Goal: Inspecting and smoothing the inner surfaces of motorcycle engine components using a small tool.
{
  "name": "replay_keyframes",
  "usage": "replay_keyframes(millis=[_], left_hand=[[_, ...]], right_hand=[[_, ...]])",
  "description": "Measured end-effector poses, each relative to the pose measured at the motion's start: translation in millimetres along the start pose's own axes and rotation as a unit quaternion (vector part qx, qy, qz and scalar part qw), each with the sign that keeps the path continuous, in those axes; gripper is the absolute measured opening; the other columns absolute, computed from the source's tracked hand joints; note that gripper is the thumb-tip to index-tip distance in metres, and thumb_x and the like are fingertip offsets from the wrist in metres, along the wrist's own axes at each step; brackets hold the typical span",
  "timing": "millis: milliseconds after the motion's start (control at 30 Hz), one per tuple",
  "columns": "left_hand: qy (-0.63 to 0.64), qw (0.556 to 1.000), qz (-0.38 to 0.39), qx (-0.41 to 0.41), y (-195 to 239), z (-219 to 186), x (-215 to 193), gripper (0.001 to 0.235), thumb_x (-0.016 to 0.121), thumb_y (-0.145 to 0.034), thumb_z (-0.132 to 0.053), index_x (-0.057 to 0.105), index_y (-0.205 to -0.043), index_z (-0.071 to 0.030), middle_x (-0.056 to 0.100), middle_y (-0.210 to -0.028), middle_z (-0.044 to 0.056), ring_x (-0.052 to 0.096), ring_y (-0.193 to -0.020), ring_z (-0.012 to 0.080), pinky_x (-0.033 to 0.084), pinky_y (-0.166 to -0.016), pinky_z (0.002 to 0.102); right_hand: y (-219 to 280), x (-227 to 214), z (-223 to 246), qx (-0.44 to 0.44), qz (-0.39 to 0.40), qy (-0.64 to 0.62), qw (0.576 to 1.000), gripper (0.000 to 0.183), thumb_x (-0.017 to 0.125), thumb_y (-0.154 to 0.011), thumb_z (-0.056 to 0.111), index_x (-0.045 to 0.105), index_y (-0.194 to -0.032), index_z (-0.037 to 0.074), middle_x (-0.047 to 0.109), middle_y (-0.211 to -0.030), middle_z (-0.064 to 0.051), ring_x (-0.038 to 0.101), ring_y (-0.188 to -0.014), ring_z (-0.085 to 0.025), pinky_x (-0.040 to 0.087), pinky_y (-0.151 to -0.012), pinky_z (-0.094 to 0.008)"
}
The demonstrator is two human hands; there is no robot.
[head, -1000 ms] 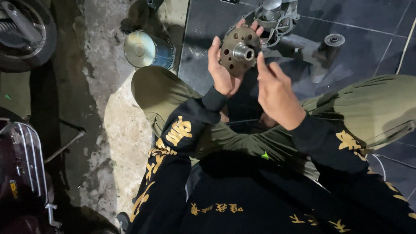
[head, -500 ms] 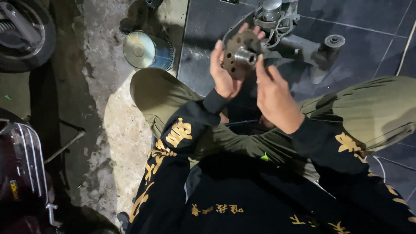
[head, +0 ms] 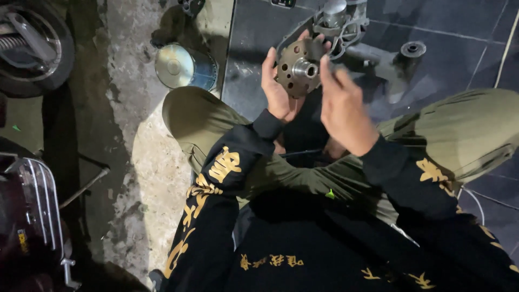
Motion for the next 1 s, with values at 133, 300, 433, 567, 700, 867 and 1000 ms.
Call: replay_keyframes(millis=[133,300,433,567,700,867,1000], left_hand=[[-0.018,0.971,-0.236,-0.040,-5.0,-8.2,6.3,0.084,0.034,-0.100,-0.056,0.027,-0.165,-0.003,0.033,-0.164,0.023,0.034,-0.153,0.0413,0.028,-0.136,0.059],[-0.046,0.999,-0.011,0.021,-6.8,-2.4,-10.5,0.072,0.038,-0.116,-0.055,0.044,-0.157,0.004,0.053,-0.154,0.028,0.051,-0.144,0.0419,0.037,-0.125,0.054],[0.026,0.999,-0.023,0.041,-4.9,-4.6,-19.5,0.069,0.038,-0.118,-0.052,0.036,-0.159,0.004,0.043,-0.158,0.030,0.045,-0.147,0.0444,0.034,-0.130,0.051],[-0.043,0.998,-0.051,0.009,-2.0,0.7,-7.3,0.064,0.039,-0.118,-0.048,0.045,-0.156,0.002,0.050,-0.154,0.025,0.047,-0.144,0.0419,0.037,-0.126,0.055],[-0.041,0.997,-0.046,0.036,-4.3,0.1,-13.8,0.065,0.038,-0.117,-0.049,0.047,-0.152,0.005,0.059,-0.146,0.028,0.054,-0.138,0.0437,0.039,-0.121,0.053],[0.001,1.000,0.005,0.003,-7.0,-3.4,-16.6,0.063,0.038,-0.120,-0.050,0.037,-0.161,-0.002,0.044,-0.160,0.023,0.044,-0.150,0.0398,0.035,-0.133,0.054],[-0.102,0.993,-0.054,0.036,-1.3,3.4,-5.5,0.062,0.042,-0.118,-0.047,0.054,-0.154,0.002,0.055,-0.152,0.025,0.051,-0.142,0.0401,0.040,-0.121,0.054]], right_hand=[[1.9,11.5,-11.4,0.033,0.072,-0.002,0.997,0.056,0.043,-0.114,0.002,0.024,-0.166,-0.002,0.046,-0.136,-0.034,0.042,-0.066,-0.046,0.026,-0.062,-0.055],[2.3,10.1,-3.3,0.013,0.036,0.029,0.999,0.058,0.042,-0.115,-0.002,0.022,-0.169,-0.004,0.047,-0.115,-0.028,0.035,-0.062,-0.039,0.032,-0.063,-0.050],[-1.7,13.5,-12.8,0.014,0.065,0.016,0.998,0.057,0.047,-0.111,-0.003,0.028,-0.164,-0.011,0.050,-0.121,-0.030,0.050,-0.081,-0.046,0.038,-0.070,-0.056],[1.8,12.3,-12.6,-0.006,0.014,0.036,0.999,0.059,0.046,-0.115,-0.004,0.021,-0.168,-0.001,0.047,-0.129,-0.032,0.033,-0.064,-0.040,0.023,-0.068,-0.048],[-1.6,14.7,-17.8,-0.008,0.013,0.077,0.997,0.060,0.049,-0.110,-0.008,0.027,-0.166,-0.007,0.052,-0.123,-0.033,0.046,-0.070,-0.040,0.039,-0.070,-0.053],[1.8,7.8,-6.8,0.001,0.028,0.045,0.999,0.058,0.049,-0.114,-0.002,0.025,-0.166,-0.005,0.046,-0.134,-0.034,0.044,-0.069,-0.045,0.030,-0.065,-0.055],[-1.1,7.4,-20.9,-0.033,-0.031,0.095,0.994,0.062,0.049,-0.116,-0.006,0.020,-0.171,-0.002,0.044,-0.106,-0.023,0.041,-0.071,-0.034,0.044,-0.073,-0.049]])
Point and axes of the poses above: each hand's wrist, its own y-axis away from the middle knuckle, its own x-axis out of the palm, z = x × y, the point moved 3 cm from there along -y, towards the middle knuckle
